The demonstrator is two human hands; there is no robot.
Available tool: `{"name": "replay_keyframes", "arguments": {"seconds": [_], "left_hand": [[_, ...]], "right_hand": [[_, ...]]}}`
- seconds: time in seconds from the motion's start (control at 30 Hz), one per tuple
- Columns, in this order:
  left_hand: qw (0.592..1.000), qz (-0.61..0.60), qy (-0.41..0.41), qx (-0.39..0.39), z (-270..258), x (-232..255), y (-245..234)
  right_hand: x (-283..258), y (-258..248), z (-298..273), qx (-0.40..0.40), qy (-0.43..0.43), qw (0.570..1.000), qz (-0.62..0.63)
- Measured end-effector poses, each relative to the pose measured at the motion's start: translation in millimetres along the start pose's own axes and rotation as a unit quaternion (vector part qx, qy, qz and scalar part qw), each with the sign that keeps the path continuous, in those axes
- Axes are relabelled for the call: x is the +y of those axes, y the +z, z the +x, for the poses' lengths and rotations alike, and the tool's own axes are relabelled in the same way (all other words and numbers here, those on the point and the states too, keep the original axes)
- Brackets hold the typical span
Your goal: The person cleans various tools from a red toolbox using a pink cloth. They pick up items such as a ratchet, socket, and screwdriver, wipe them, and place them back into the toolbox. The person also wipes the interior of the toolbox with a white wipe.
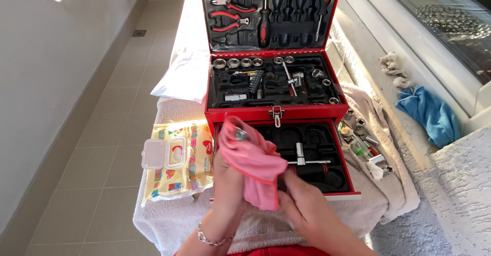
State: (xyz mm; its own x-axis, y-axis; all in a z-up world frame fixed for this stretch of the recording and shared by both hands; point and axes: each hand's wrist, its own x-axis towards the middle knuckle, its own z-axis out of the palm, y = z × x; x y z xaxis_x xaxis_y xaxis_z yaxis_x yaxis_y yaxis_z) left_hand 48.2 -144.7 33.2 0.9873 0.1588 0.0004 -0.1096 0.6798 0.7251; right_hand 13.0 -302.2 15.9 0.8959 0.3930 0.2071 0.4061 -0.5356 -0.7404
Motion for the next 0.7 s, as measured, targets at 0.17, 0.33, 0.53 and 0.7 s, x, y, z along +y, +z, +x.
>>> {"name": "replay_keyframes", "arguments": {"seconds": [0.17, 0.33, 0.53, 0.7], "left_hand": [[0.995, 0.099, 0.013, -0.029, -12.0, -19.5, 4.7], [0.98, 0.187, 0.034, -0.059, -13.4, -25.4, 3.3], [0.947, 0.303, 0.061, -0.09, -9.6, -19.7, -9.7], [0.913, 0.38, 0.057, -0.138, -20.4, -37.3, -7.3]], "right_hand": [[32.4, 19.9, -18.1, 0.043, -0.094, 0.994, -0.046], [32.5, 17.6, -3.7, 0.096, -0.095, 0.972, -0.195], [12.6, -59.1, 12.6, 0.057, -0.072, 0.994, -0.066], [-7.7, -74.1, 47.7, -0.066, -0.057, 0.894, 0.439]]}}
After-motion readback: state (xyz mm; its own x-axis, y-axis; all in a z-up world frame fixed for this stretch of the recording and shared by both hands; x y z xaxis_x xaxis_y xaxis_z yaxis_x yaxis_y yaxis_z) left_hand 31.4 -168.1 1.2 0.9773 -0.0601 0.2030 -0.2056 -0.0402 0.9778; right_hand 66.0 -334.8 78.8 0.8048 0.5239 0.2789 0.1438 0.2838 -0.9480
